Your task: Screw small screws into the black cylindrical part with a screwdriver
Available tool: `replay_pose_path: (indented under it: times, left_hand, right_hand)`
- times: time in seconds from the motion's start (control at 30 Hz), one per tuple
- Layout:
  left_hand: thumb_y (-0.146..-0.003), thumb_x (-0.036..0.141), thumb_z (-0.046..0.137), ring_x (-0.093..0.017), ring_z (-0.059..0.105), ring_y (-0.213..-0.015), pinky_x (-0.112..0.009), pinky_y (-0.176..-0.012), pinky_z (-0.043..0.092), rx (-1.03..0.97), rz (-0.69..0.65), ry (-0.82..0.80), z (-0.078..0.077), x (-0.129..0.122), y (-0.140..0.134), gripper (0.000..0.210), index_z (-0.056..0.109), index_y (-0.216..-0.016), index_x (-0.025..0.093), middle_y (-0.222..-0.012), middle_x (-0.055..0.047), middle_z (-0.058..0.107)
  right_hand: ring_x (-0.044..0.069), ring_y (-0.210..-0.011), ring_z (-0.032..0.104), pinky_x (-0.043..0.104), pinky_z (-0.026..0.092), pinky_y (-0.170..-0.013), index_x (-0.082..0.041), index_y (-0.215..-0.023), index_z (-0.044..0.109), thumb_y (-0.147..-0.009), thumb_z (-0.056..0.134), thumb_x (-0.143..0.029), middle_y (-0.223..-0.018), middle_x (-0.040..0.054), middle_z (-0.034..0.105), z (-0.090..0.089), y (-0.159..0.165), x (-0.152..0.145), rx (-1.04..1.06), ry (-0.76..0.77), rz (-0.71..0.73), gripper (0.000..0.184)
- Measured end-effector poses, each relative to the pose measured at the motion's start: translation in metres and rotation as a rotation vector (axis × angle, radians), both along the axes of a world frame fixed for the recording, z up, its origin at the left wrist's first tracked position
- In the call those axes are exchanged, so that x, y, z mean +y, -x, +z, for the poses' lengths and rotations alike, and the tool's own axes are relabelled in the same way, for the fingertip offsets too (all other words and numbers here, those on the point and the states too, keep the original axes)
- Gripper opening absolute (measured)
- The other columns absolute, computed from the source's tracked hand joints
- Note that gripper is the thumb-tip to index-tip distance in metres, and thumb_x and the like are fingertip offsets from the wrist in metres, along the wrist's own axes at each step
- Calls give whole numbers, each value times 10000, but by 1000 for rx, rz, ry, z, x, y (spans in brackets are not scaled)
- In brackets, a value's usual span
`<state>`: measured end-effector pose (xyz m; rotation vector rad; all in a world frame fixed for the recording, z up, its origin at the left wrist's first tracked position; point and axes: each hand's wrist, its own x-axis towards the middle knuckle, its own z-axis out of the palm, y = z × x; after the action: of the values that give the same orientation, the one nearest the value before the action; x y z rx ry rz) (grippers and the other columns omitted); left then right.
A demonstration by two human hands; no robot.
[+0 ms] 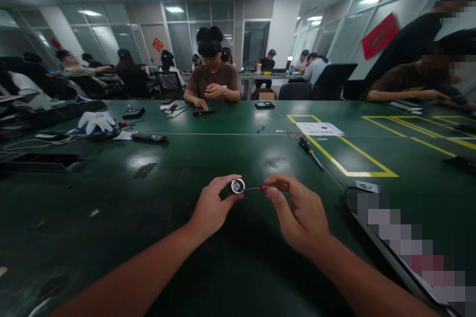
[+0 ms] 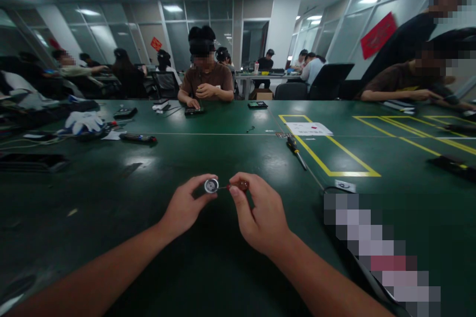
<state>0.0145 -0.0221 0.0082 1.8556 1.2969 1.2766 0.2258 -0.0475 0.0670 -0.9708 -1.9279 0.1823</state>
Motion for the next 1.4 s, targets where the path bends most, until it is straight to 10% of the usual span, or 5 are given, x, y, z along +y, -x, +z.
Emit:
replay_pose_path:
  times: [1.4]
  left_hand:
    - [-836,214,747,-257,664,-1188,-459,-1086,481,-79,-39,66,-4,5,0,399,702,-1231,243,-1265,-75,717]
  right_hand:
    - [183,-779,694,302,519,-705,-219,-1051,626,-998,523,-249,-883,28,715,0,1,1,-64,-13,35,120]
